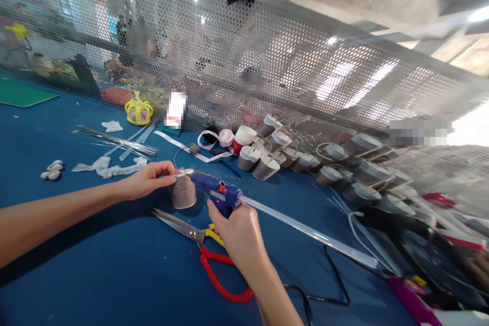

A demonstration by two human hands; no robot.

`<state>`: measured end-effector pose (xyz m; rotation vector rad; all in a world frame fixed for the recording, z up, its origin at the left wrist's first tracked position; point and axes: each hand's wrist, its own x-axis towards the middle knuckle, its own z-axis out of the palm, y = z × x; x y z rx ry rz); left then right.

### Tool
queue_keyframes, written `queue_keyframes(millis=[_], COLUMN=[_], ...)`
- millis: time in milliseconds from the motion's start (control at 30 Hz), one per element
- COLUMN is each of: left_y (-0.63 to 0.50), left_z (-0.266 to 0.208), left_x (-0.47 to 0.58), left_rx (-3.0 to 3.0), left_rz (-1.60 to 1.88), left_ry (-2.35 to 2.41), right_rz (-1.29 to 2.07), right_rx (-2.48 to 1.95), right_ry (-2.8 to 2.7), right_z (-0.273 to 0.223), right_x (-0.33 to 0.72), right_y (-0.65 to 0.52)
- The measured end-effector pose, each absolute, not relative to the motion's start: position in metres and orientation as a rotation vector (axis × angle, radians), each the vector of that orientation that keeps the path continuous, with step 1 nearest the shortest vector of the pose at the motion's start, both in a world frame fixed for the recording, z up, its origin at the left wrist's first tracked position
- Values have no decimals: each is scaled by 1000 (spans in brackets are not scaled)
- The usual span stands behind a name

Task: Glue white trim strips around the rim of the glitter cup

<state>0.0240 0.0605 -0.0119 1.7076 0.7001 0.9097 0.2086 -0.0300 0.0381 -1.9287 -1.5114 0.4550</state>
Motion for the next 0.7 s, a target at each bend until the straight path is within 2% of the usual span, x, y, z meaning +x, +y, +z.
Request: queue_keyframes(millis=[267,533,700], left_y=[60,60,61], left_z=[-12,-9,-10], left_x=[25,24,24], left_rx=[1753,1731,1723], left_rz=[922,908,906], left_ry=[690,704,700], right_rz=[355,552,555], right_rx=[-1840,-1934,-1901], right_ry=[-1666,-1441,-1466], right_z=[35,35,33], right_x=[207,214,221], right_y=[-34,-28,-22])
